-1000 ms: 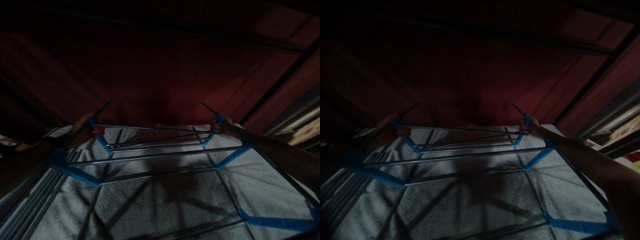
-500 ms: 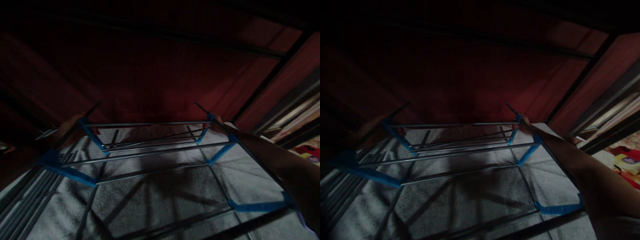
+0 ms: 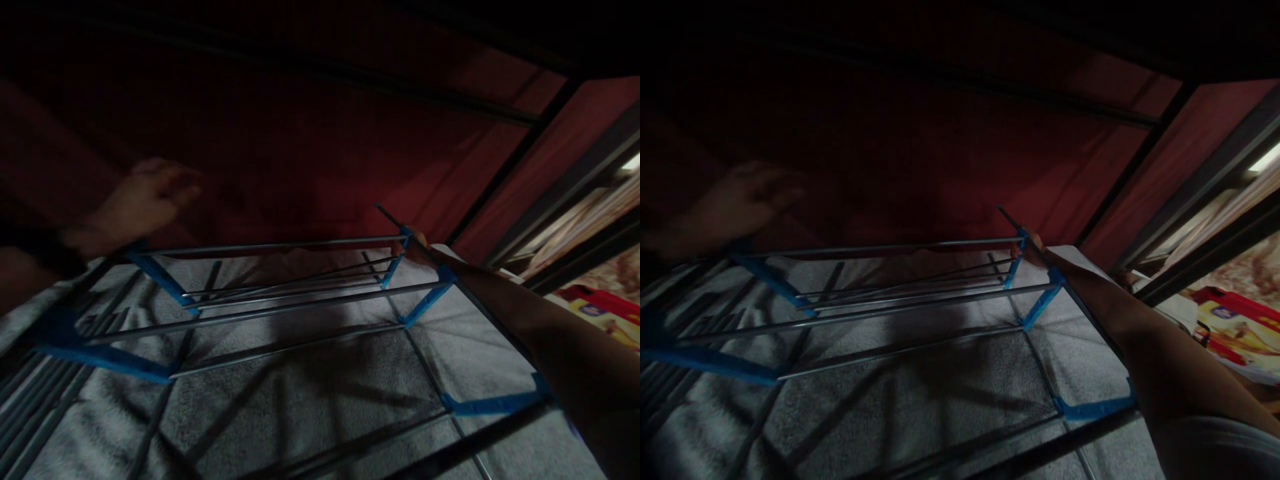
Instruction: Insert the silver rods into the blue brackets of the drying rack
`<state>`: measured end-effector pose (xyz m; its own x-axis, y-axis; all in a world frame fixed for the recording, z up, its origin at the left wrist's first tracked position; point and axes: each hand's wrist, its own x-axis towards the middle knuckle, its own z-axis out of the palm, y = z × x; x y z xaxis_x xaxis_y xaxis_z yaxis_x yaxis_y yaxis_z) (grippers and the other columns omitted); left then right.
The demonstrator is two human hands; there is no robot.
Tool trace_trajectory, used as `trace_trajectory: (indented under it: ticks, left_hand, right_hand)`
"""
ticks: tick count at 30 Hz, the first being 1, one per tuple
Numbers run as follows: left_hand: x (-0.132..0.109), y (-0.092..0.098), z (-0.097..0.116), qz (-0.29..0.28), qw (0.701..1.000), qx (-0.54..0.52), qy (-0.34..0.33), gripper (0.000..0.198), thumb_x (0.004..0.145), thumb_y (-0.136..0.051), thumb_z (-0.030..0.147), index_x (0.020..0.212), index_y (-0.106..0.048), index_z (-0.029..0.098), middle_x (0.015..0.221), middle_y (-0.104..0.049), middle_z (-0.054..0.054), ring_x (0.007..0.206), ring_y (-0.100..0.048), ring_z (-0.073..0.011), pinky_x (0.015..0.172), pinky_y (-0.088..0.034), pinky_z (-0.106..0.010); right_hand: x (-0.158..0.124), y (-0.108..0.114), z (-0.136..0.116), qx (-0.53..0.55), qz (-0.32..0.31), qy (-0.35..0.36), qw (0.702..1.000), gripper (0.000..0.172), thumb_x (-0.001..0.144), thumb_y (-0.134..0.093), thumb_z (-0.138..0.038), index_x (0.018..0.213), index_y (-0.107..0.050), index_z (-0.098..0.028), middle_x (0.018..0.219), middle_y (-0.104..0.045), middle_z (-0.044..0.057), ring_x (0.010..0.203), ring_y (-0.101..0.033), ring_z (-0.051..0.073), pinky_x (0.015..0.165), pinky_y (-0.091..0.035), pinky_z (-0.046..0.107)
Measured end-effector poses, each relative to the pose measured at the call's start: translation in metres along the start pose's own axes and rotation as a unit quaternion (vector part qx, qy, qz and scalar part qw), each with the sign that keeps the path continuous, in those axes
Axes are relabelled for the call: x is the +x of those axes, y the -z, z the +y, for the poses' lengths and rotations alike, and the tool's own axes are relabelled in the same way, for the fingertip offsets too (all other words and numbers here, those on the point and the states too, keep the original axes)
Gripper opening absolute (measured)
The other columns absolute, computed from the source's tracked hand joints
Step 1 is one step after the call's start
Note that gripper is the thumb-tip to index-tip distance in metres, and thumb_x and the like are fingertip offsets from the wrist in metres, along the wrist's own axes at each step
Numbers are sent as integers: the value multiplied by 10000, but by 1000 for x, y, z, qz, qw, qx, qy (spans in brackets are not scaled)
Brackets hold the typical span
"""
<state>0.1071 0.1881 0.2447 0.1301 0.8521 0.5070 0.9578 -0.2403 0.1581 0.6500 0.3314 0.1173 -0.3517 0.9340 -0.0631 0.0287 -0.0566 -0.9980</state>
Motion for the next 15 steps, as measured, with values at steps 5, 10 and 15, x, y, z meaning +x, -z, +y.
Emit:
trace_trajectory:
  ticks: [5,10,15]
  left_hand:
    - [48,-76,130,-71,975,-76,-197,458,1002,-375,402,1293,-562,102,1326,-558,-124,1183,-534,-214,1055,-401,-374]
    - [65,-155,219,-157,957,-124,-211,451,990,-407,332,1350,-512,81,1304,-593,-193,1197,-566,-252,1000,-426,-357]
    - [71,-186,246,-225,933,-145,-242,481,952,-404,136,1428,-461,163,1356,-603,-119,1177,-590,-199,952,-441,-286]
  right_hand:
    - [0,-1,2,8,-9,25,1000,498,868,-427,-672,577,-382,-269,435,-432,18,458,-502,194,516,-504,363]
    - [0,-1,2,3,-27,34,999,532,859,-402,-702,561,-399,-262,431,-433,23,443,-471,181,490,-486,340]
    - [2,-5,1,-33,-4,13,999,540,844,-377,-740,574,-373,-272,400,-400,18,440,-479,197,483,-491,348]
